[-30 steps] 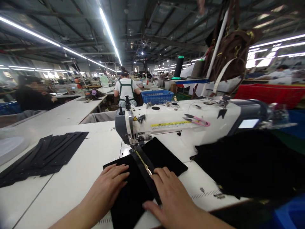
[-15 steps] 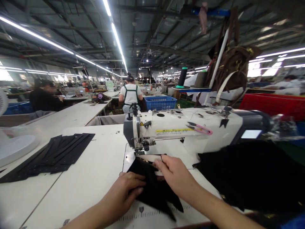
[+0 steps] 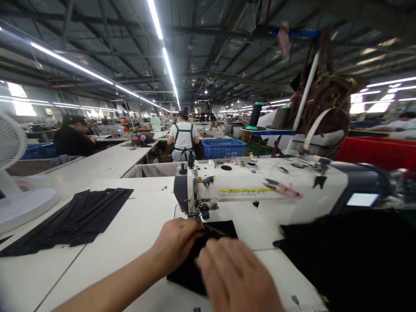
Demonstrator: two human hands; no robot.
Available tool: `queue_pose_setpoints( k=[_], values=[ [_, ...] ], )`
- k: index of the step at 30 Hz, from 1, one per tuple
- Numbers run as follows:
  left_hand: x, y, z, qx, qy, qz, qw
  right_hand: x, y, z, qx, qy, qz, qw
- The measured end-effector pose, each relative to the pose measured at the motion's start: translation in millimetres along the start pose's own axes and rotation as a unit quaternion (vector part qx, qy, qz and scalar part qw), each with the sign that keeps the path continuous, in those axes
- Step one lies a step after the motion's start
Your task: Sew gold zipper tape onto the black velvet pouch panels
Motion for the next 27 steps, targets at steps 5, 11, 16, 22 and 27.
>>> queue_pose_setpoints(
  k=[5, 11, 16, 22, 27],
  values=[
    [-12, 13, 3, 0.033, 0.020, 0.048, 0.998, -76, -93, -11, -0.094, 0.061, -0.147, 0.983],
    [-5, 7, 36, 0.027, -0.052, 0.071, 0.996, 45, -102, 8, -0.110, -0.208, -0.297, 0.926],
    [16, -10, 63, -0.074, -0.134, 0.068, 0.986, 135, -100, 40, -0.073, -0.304, -0.345, 0.885],
    [-13, -19, 43, -0.087, 0.006, 0.043, 0.995, 140, -116, 49, -0.052, -0.369, -0.416, 0.829],
    [-26, -38, 31, -0.129, 0.037, -0.039, 0.990, 139, -122, 51, -0.061, -0.369, -0.469, 0.800]
  ],
)
Point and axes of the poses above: each hand's wrist, its own z-axis away from the middle knuckle, its own y-axis out of the back of the hand, x = y × z, the point moved 5 cm from there along -z, towards the middle knuckle, and after that the axes turned 6 degrees about -x, right-handed, at the moved point
